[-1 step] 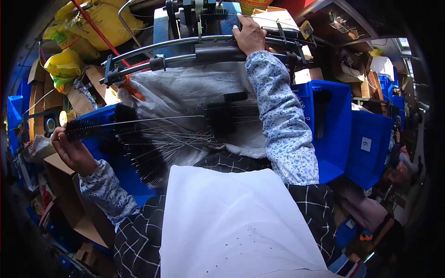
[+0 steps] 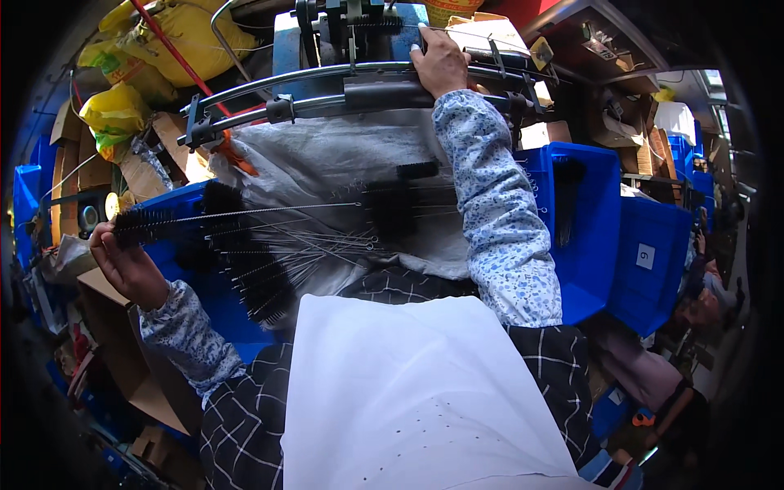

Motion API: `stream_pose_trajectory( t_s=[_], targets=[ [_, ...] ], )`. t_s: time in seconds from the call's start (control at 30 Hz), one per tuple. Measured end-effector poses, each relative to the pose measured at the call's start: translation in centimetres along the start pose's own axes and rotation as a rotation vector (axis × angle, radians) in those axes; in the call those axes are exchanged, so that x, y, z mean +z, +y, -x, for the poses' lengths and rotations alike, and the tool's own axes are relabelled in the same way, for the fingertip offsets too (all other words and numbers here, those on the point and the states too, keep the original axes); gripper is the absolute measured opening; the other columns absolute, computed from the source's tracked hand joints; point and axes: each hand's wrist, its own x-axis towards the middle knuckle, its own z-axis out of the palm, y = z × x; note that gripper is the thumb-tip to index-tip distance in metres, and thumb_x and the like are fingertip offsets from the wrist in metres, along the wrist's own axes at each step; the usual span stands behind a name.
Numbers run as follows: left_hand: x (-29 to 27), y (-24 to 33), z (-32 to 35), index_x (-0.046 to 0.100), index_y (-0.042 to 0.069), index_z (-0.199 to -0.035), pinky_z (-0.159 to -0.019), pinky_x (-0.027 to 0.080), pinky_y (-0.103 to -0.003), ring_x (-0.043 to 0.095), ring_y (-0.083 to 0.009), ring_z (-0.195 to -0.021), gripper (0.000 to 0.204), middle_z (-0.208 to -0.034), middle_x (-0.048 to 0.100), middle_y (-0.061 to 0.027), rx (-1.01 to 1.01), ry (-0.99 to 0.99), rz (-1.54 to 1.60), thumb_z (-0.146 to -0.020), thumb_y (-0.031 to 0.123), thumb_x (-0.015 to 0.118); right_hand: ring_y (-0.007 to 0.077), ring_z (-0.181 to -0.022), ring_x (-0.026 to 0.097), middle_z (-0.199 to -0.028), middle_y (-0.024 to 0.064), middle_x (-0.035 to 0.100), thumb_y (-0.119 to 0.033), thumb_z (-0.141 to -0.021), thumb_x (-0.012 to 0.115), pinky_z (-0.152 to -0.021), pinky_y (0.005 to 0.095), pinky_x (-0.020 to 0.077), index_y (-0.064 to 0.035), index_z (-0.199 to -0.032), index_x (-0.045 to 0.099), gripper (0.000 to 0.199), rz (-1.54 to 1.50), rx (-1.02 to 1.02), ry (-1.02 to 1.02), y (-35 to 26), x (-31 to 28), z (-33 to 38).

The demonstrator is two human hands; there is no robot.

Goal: The person repeatedly cleans a bundle of long, thin black brushes by running them through a metal cleaning device. They hold the brushes in their left hand and guide them through the machine with their right hand, repeating the process for the entire duration of the clip.

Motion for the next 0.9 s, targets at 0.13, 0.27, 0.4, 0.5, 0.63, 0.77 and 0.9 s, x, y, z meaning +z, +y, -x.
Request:
stream_pose_trajectory(
  t_s=[0.13,0.27,0.4,0.5,0.63,0.77,0.9],
  targets=[
    [-1.2,0.6,-0.1,0.047,0.0,-0.096,-0.071,0.039,-0.023,0.046,-0.0111,-0.079,0.021,-0.086,0.048,-0.0056,0.012,0.086,-0.05,-0.088,0.019,0.039,0.0226,-0.095,0.051,-0.103,0.0073,0.054,-0.021,-0.073,0.055,-0.081,0.0441,0.0335,-0.0091,-0.108,0.051,0.037,0.003,-0.025,0.017,-0.9,0.8,0.1],
    [-2.1,0.1,-0.1,0.047,0.0,-0.098,-0.071,0.039,-0.023,0.047,-0.0112,-0.08,0.023,-0.086,0.049,-0.0058,0.005,0.123,-0.121,-0.087,0.019,0.041,0.0224,-0.094,0.052,-0.102,0.007,0.054,-0.02,-0.074,0.054,-0.08,0.0442,0.0333,-0.0085,-0.108,0.051,0.036,0.009,-0.027,0.019,-1.8,1.1,0.1],
    [-2.1,0.0,0.1,0.047,0.0,-0.098,-0.071,0.039,-0.022,0.046,-0.0109,-0.08,0.023,-0.086,0.049,-0.0056,0.028,0.114,-0.194,-0.087,0.019,0.041,0.022,-0.09,0.053,-0.098,0.0065,0.055,-0.02,-0.075,0.053,-0.076,0.0431,0.034,-0.0076,-0.103,0.053,0.03,0.019,-0.042,0.03,-3.7,1.7,0.3],
    [-1.1,0.6,0.1,0.047,0.0,-0.096,-0.071,0.039,-0.022,0.046,-0.0105,-0.079,0.023,-0.086,0.048,-0.0051,0.031,0.096,-0.174,-0.088,0.02,0.04,0.0245,-0.093,0.052,-0.102,0.0094,0.054,-0.02,-0.072,0.055,-0.077,0.0421,0.0359,-0.0067,-0.107,0.051,0.037,-0.017,-0.028,-0.01,-5.6,1.8,0.4],
    [0.6,0.8,0.0,0.047,0.0,-0.094,-0.07,0.038,-0.021,0.045,-0.0098,-0.077,0.022,-0.084,0.047,-0.0042,0.015,0.034,-0.035,-0.088,0.02,0.04,0.0239,-0.091,0.052,-0.098,0.0079,0.055,-0.019,-0.072,0.054,-0.075,0.0422,0.0362,-0.007,-0.105,0.051,0.035,0.033,-0.025,-0.032,-6.5,1.8,0.2],
    [1.0,1.3,0.2,0.047,0.0,-0.093,-0.07,0.037,-0.021,0.045,-0.0098,-0.076,0.022,-0.084,0.046,-0.0038,-0.021,0.036,0.012,-0.088,0.02,0.039,0.0233,-0.093,0.052,-0.101,0.0075,0.054,-0.019,-0.073,0.053,-0.077,0.0431,0.0343,-0.0078,-0.107,0.05,0.037,0.049,-0.047,-0.061,-6.1,0.9,0.4],
    [-0.3,0.8,0.1,0.046,-0.001,-0.095,-0.074,0.038,-0.023,0.046,-0.0109,-0.08,0.022,-0.087,0.047,-0.0055,-0.047,0.043,0.057,-0.089,0.018,0.037,0.0233,-0.093,0.051,-0.101,0.0077,0.054,-0.02,-0.073,0.053,-0.078,0.043,0.033,-0.0083,-0.106,0.05,0.035,0.029,-0.078,-0.017,-2.8,0.3,0.2]
  ],
)
